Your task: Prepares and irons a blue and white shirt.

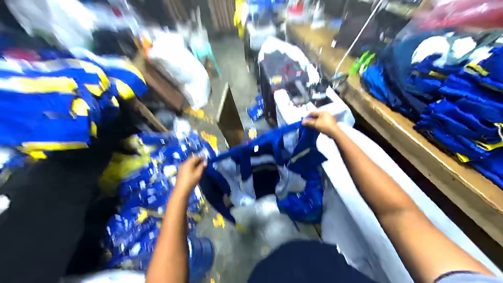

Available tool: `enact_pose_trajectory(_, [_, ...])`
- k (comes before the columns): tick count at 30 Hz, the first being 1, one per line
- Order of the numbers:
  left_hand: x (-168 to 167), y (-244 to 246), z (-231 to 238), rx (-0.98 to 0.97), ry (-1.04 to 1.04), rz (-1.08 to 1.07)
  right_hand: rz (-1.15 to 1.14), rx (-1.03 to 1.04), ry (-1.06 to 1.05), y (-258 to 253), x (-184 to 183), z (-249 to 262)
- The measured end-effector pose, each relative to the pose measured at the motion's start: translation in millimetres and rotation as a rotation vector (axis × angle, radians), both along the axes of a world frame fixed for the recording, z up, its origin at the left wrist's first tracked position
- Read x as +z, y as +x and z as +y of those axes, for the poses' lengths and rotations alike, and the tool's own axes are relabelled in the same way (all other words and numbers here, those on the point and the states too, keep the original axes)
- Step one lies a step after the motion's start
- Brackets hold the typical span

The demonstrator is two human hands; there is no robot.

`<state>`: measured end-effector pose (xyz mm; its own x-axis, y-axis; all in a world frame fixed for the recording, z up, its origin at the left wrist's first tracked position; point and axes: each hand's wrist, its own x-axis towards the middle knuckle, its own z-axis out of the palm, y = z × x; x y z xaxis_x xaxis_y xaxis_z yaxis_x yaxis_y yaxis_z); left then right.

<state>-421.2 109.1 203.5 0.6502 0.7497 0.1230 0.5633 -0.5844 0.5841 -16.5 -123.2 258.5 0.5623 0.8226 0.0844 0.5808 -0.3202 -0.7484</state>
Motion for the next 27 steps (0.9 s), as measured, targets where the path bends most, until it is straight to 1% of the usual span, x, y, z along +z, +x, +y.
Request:
enact_pose_trajectory(2, [15,-18,-15,0.183,0.195,-0.019,-0.026,0.034,0.207,-38,3,9])
enact_pose_trajectory(4, [12,-35,-41,0.385,0.367,-0.087,-0.063,0.115,0.43,-87,5,14])
enact_pose_trajectory(5, [11,-38,-60,0.428,0.388,-0.122,-0.097,0.154,0.523,-113,1,17])
enact_pose_trajectory(6, [11,-35,-84,0.418,0.34,-0.163,-0.134,0.193,0.584,-137,-5,21])
enact_pose_trajectory(7, [8,-28,-109,0.375,0.203,-0.216,-0.166,0.24,0.609,-161,-14,24])
enact_pose_trajectory(8, [1,-17,-131,0.329,-0.034,-0.281,-0.179,0.301,0.596,-184,-24,26])
enact_pose_trajectory(9, [-12,-5,-146,0.298,-0.356,-0.403,-0.185,0.381,0.559,-205,-35,27])
enact_pose_trajectory(10, [-25,5,-157,0.31,-0.686,-0.585,-0.209,0.466,0.539,-224,-50,28])
enact_pose_trajectory(11, [-38,12,-163,0.375,-0.947,-0.794,-0.243,0.547,0.546,-240,-68,29])
enact_pose_trajectory(12, [-51,16,-163,0.452,-1.136,-0.984,-0.267,0.612,0.561,-253,-86,29])
enact_pose_trajectory(13, [-62,13,-162,0.491,-1.265,-1.108,-0.265,0.665,0.556,-264,-102,27])
enact_pose_trajectory(15, [-78,7,-164,0.662,-1.354,-1.229,-0.247,0.743,0.491,-278,-127,16])
enact_pose_trajectory(17, [-79,2,-172,0.797,-1.394,-1.246,-0.231,0.809,0.443,-284,-139,5])
enact_pose_trajectory(19, [-93,-7,-178,0.81,-1.43,-1.233,-0.238,0.866,0.432,-287,-145,-4])
enact_pose_trajectory(22, [-102,-7,-182,0.805,-1.424,-1.125,-0.232,0.976,0.362,-286,-147,-13])
enact_pose_trajectory(23, [-103,-6,-182,0.784,-1.426,-1.105,-0.199,1.014,0.294,-282,-146,-17])
enact_pose_trajectory(25, [-100,-4,-180,0.732,-1.456,-1.085,-0.055,1.065,0.104,-271,-143,-28])
enact_pose_trajectory(27, [-93,-1,-180,0.672,-1.495,-1.084,0.11,1.042,-0.029,-253,-143,-37])
